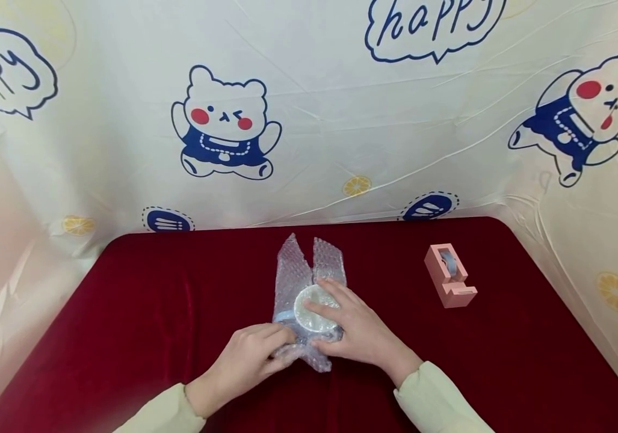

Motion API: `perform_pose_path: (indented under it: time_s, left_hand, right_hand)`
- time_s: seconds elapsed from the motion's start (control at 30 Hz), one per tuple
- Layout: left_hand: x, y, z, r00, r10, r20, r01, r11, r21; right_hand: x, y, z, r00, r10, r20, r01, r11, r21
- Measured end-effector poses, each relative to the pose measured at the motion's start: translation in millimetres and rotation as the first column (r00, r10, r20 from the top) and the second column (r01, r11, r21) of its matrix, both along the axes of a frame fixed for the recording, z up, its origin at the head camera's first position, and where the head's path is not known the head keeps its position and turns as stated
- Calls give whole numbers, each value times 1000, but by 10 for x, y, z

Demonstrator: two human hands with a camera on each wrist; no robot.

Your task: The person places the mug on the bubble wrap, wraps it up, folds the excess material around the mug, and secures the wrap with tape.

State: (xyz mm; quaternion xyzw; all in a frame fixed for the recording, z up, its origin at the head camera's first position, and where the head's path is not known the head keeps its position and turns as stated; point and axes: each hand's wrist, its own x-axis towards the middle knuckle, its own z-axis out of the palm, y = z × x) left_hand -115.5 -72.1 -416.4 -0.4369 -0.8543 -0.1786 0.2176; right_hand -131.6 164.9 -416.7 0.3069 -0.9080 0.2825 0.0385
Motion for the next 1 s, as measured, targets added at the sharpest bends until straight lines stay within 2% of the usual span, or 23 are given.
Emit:
perform_pose_path:
  time_s: [0.1,0.13,0.2,0.23,0.27,0.3,0.37,0.43,0.5,0.57,0.6,0.7,0.8,0.83,0.9,0.93,0.97,1.0]
  left_hand:
    - [-35,20,56,1000,22,-13,-22,1000,-6]
    - [-49,24,78,999,37,2,-37,999,2]
    - [-78,36,122,994,71,80,-74,997,32]
    - [-90,45,141,985,87,146,-96,994,56]
    - [-100,55,159,970,96,223,-117,989,85]
    - [-107,68,177,947,99,305,-141,983,117]
    - [-114,94,205,888,106,447,-196,967,161]
    - [-108,115,225,838,110,535,-238,955,177]
    - [-98,128,239,806,117,581,-269,946,183]
    - [-92,135,248,792,124,598,-291,937,191]
    - [-92,138,252,791,124,599,-294,935,196]
    - [-100,146,263,793,114,599,-289,935,205]
    - [-120,149,263,801,134,584,-283,944,171]
    - [-130,150,259,796,139,589,-284,945,161]
    - [-153,147,239,775,139,616,-290,945,152]
    - [-165,144,227,756,129,641,-291,944,153]
    - [-177,142,211,732,112,672,-292,943,160]
    - [-186,139,197,702,89,707,-293,940,172]
  right_hand:
    - [-2,-1,1,1000,1,-4,-1,1000,8]
    - [-3,0,0,1000,2,-4,-2,1000,8]
    - [-3,-1,-5,1000,5,-2,-5,1000,4]
    - [-4,-2,-10,1000,6,0,-6,1000,-2]
    - [-4,-3,-15,1000,5,4,-5,1000,-6]
    - [-5,-5,-19,1000,6,9,-6,1000,-12]
    - [-6,-12,-27,1000,7,19,-7,1000,-22]
    - [-7,-19,-32,1000,12,24,-11,1000,-29]
    - [-8,-25,-33,1000,16,22,-15,999,-30]
    - [-6,-27,-32,1000,18,18,-18,999,-28]
    - [-4,-27,-31,1000,20,14,-19,999,-27]
    - [3,-23,-32,1000,18,14,-18,1000,-25]
    - [7,-18,-33,1000,17,19,-16,999,-29]
    - [8,-16,-34,1000,16,21,-16,999,-30]
    - [10,-14,-35,1000,15,25,-14,999,-38]
    - [11,-13,-35,1000,14,27,-13,999,-41]
    - [12,-12,-36,1000,14,27,-12,999,-44]
    - [12,-13,-37,1000,12,25,-11,999,-44]
